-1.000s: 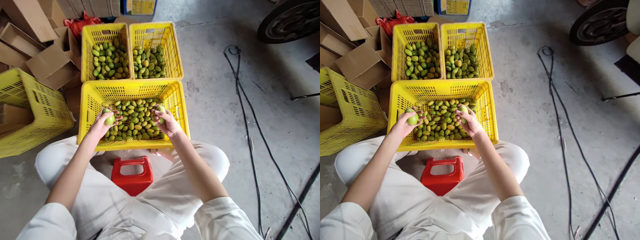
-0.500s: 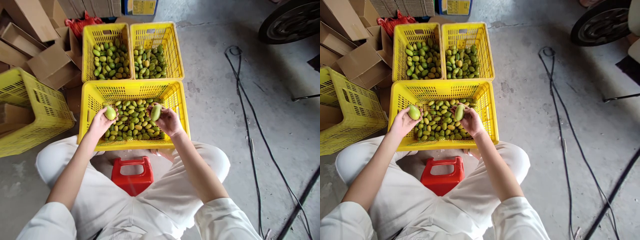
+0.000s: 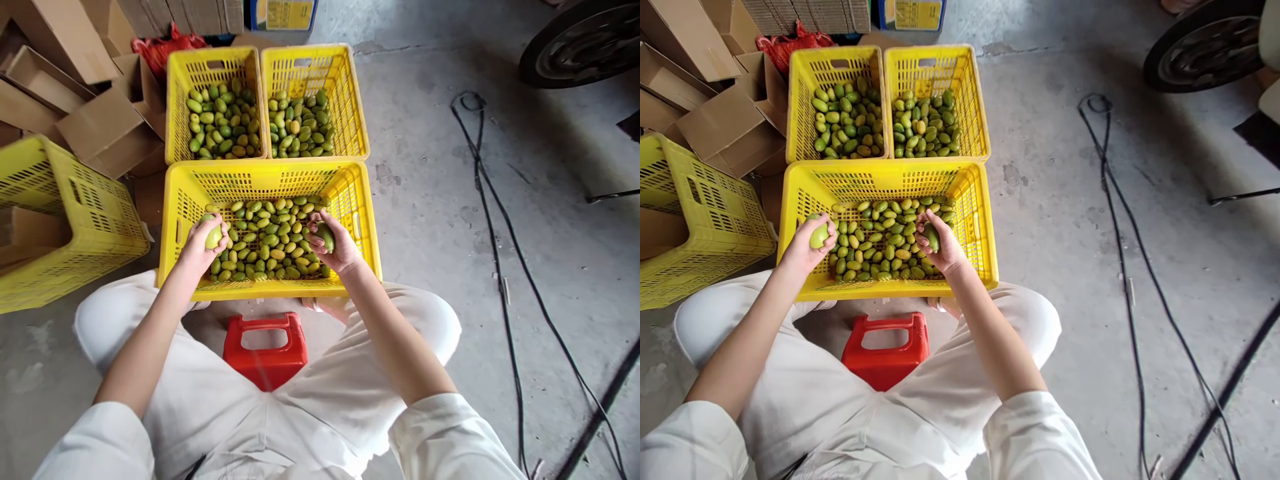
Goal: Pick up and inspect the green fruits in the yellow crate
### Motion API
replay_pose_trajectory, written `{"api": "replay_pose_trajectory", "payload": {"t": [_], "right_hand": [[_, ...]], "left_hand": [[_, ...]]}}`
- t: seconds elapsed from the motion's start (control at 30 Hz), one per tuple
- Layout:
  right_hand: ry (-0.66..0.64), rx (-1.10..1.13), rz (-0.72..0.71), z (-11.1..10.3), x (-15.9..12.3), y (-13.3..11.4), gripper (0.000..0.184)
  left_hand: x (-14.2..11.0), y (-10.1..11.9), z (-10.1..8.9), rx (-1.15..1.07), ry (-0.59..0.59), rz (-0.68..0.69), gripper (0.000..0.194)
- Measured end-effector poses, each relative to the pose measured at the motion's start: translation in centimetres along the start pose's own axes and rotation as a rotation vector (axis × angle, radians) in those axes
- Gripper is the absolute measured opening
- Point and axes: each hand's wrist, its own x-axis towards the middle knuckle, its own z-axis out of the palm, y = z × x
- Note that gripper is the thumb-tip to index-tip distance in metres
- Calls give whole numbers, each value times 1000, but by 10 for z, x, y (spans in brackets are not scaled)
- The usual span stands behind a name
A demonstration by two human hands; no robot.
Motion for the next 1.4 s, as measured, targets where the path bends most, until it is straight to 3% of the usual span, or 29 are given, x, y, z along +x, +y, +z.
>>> {"api": "replay_pose_trajectory", "payload": {"t": [0.2,0.37,0.53,0.8,0.97,1.13,1.27,1.4], "right_hand": [[56,38,-87,-7,6,1,28],[31,-45,-133,-4,5,3,33],[28,-56,-128,-1,1,1,44],[1,-111,-88,2,-1,-1,47],[9,-38,-103,-3,4,-3,45],[95,72,-174,-7,10,2,21],[91,65,-181,-5,8,1,23],[-8,32,-152,1,1,-4,28]], "left_hand": [[1,6,6,-140,97,-61,40],[0,1,4,-70,-11,14,27],[1,-7,-4,-72,-90,124,45],[-6,-1,1,84,-257,103,33],[-3,-2,-1,61,-230,150,42],[0,2,2,-60,-89,90,41],[0,-1,3,-87,-59,43,24],[3,-8,-3,-1,-85,112,35]]}}
